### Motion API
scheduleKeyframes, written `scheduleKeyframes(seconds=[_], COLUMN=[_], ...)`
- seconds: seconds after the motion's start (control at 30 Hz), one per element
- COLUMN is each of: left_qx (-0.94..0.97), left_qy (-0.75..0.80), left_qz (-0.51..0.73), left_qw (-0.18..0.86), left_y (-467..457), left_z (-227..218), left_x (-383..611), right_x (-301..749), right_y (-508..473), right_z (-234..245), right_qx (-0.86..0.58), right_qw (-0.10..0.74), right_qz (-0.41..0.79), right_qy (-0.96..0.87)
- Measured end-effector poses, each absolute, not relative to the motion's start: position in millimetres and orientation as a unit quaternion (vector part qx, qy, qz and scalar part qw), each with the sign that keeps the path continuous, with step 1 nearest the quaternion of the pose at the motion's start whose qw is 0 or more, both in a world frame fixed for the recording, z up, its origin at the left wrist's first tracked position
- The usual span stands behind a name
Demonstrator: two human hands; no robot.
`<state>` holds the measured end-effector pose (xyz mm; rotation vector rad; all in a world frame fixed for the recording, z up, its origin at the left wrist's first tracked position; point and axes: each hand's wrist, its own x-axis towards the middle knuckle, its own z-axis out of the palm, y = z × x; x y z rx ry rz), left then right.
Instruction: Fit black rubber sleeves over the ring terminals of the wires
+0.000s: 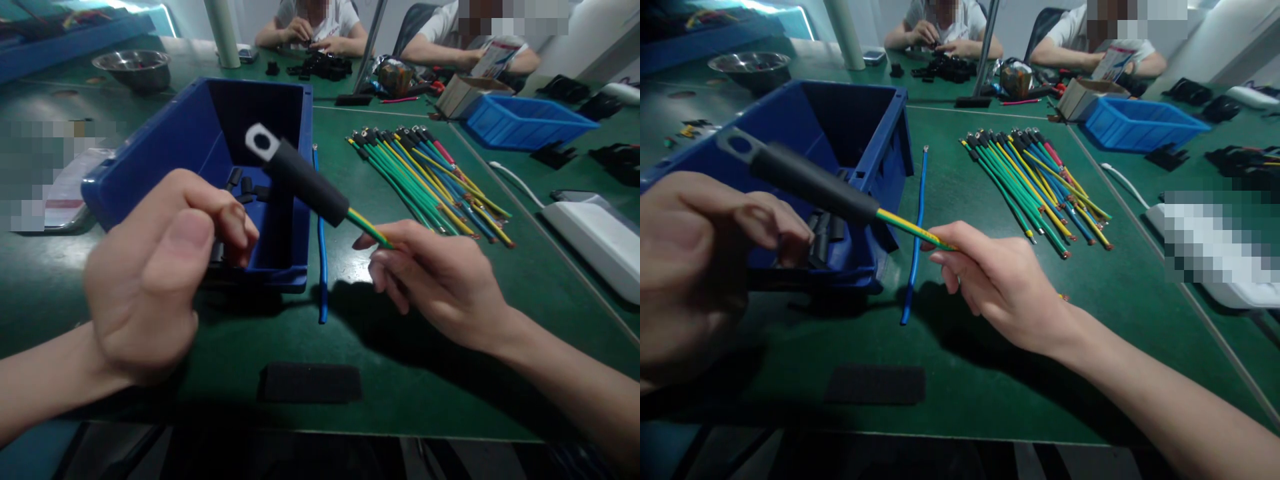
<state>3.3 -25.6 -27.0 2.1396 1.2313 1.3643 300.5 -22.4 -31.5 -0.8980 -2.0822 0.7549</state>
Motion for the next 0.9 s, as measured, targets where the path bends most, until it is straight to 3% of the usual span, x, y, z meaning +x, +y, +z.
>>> scheduleKeyframes(seconds=[0.07,0.17,0.23,0.33,0.43,0.57,0.77,0.9], left_qx=[0.809,0.896,0.904,0.896,0.894,0.904,0.907,0.905], left_qy=[0.383,0.309,0.293,0.309,0.327,0.334,0.328,0.331], left_qz=[0.430,0.305,0.243,0.196,0.192,0.199,0.199,0.200], left_qw=[0.120,-0.091,-0.194,-0.253,-0.240,-0.179,-0.173,-0.176], left_y=[-24,-20,-18,-16,-15,-13,-13,-14], left_z=[-32,-33,-31,-26,-25,-26,-26,-26], left_x=[1,2,4,8,8,8,8,9], right_x=[300,300,301,303,307,313,317,317], right_y=[-24,-25,-23,-15,-6,1,0,-1], right_z=[-28,-20,-16,-16,-24,-39,-43,-41], right_qx=[-0.365,-0.399,-0.445,-0.474,-0.474,-0.507,-0.551,-0.578], right_qw=[0.419,0.471,0.462,0.473,0.491,0.402,0.224,0.139], right_qz=[0.312,0.315,0.313,0.343,0.388,0.373,0.180,0.116], right_qy=[-0.771,-0.721,-0.700,-0.659,-0.619,-0.665,-0.784,-0.796])
